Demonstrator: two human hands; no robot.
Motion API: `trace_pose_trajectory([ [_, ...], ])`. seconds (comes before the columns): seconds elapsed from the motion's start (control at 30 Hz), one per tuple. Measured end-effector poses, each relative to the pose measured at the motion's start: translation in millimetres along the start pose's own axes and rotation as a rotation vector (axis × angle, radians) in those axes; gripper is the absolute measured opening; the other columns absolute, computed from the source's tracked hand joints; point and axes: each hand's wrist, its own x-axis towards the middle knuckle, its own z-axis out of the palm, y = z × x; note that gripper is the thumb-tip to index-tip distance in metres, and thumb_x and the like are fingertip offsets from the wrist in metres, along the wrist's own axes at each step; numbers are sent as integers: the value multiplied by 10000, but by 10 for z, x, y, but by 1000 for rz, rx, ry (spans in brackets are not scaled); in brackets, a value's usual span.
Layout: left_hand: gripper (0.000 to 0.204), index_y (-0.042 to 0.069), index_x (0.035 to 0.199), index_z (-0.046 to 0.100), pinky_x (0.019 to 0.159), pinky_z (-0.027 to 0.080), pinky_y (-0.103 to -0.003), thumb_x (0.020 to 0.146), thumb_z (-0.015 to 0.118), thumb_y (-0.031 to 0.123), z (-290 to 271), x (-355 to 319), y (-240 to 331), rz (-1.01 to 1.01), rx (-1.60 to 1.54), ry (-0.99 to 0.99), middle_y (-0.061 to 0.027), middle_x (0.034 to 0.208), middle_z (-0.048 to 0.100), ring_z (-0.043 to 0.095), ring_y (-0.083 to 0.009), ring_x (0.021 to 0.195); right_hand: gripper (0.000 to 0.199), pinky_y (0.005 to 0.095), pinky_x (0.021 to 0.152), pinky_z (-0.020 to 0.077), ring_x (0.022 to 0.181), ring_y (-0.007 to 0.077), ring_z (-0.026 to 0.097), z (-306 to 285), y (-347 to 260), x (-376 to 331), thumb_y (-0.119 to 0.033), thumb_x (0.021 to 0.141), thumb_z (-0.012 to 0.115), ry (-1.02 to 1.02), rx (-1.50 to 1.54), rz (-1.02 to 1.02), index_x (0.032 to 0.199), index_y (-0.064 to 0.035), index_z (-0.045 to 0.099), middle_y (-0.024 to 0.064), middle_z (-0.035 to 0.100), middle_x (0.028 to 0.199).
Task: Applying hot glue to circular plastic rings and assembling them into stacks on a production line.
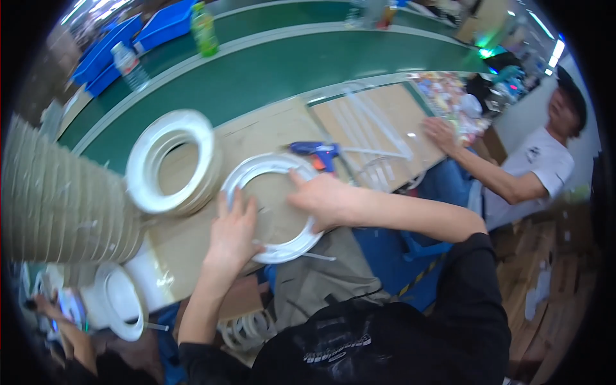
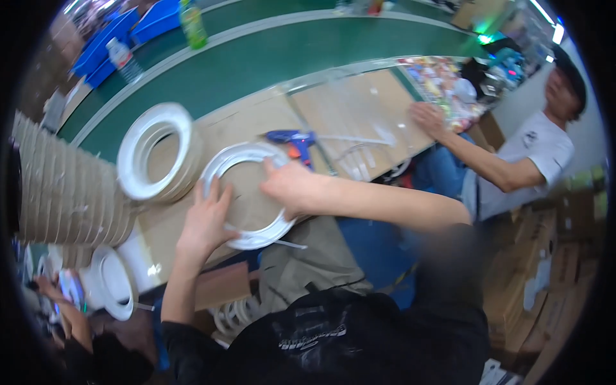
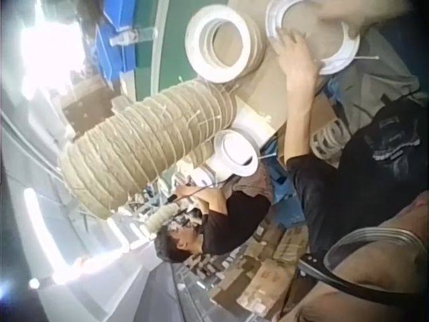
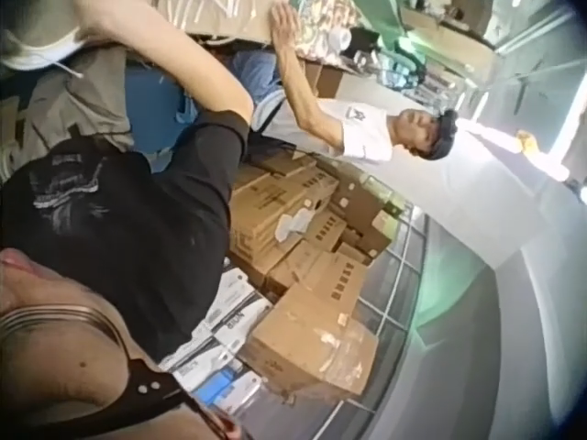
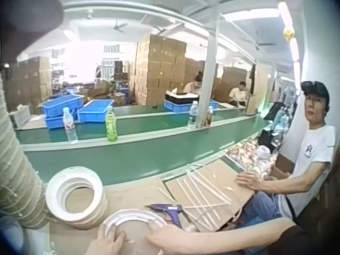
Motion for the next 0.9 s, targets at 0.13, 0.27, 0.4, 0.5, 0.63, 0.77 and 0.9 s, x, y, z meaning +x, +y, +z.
trace_pose_trajectory([
  [0.13, 1004, 49, 1376, 455, 1105, 400, -495, 503, 922, 217, 38, -26, -81, 9, 12, 29, -254, 1496, 372, 309, -526, 1375, 629, 427, 685, 581, 842, 372, 700, 30, 1, 184, -319, 555, 885, 39, -32, 0, 1040, 2, 645, 395, 477, 1318],
  [0.27, 1030, 34, 1383, 454, 1083, 426, -486, 494, 937, 231, 28, -71, -90, -8, 33, 0, -240, 1523, 346, 267, -503, 1410, 864, 415, 785, 563, 962, 397, 691, 38, -7, 386, -407, 488, 919, -43, -59, -12, 1208, -33, 622, 437, 324, 1439],
  [0.4, 1048, 33, 1382, 455, 1064, 441, -484, 476, 944, 229, -50, -27, 15, -43, 33, -28, -233, 1524, 349, 264, -494, 1413, 868, 411, 793, 556, 999, 390, 685, -21, -4, 289, -422, 503, 921, -112, -102, 21, 1232, -58, 622, 427, 261, 1483],
  [0.5, 1059, 31, 1383, 452, 1060, 442, -485, 468, 947, 230, -31, 36, 54, -27, 37, -40, -234, 1520, 354, 266, -494, 1412, 867, 408, 791, 556, 1009, 387, 684, 51, 61, 255, -424, 511, 919, -80, -114, 5, 1241, -64, 620, 423, 254, 1489],
  [0.63, 1063, 34, 1387, 449, 1059, 441, -489, 470, 947, 232, -8, -31, 28, -22, 45, -27, -237, 1517, 359, 268, -496, 1409, 860, 406, 785, 558, 1025, 386, 681, -38, -45, 245, -429, 518, 917, -126, -127, 11, 1236, -60, 622, 427, 258, 1486],
  [0.77, 1063, 37, 1385, 453, 1065, 433, -496, 463, 948, 225, -14, -1, 47, -42, 78, -40, -243, 1519, 351, 258, -497, 1415, 836, 404, 774, 561, 1001, 389, 690, 11, -50, 285, -437, 542, 911, -128, -176, 5, 1225, -43, 633, 439, 274, 1472],
  [0.9, 1055, 32, 1393, 451, 1067, 419, -519, 476, 940, 215, -20, 53, 18, -33, 64, -79, -261, 1538, 305, 243, -479, 1432, 776, 401, 757, 565, 956, 392, 703, -11, -65, 258, -430, 571, 905, -88, -190, 13, 1181, -14, 668, 446, 309, 1449],
])
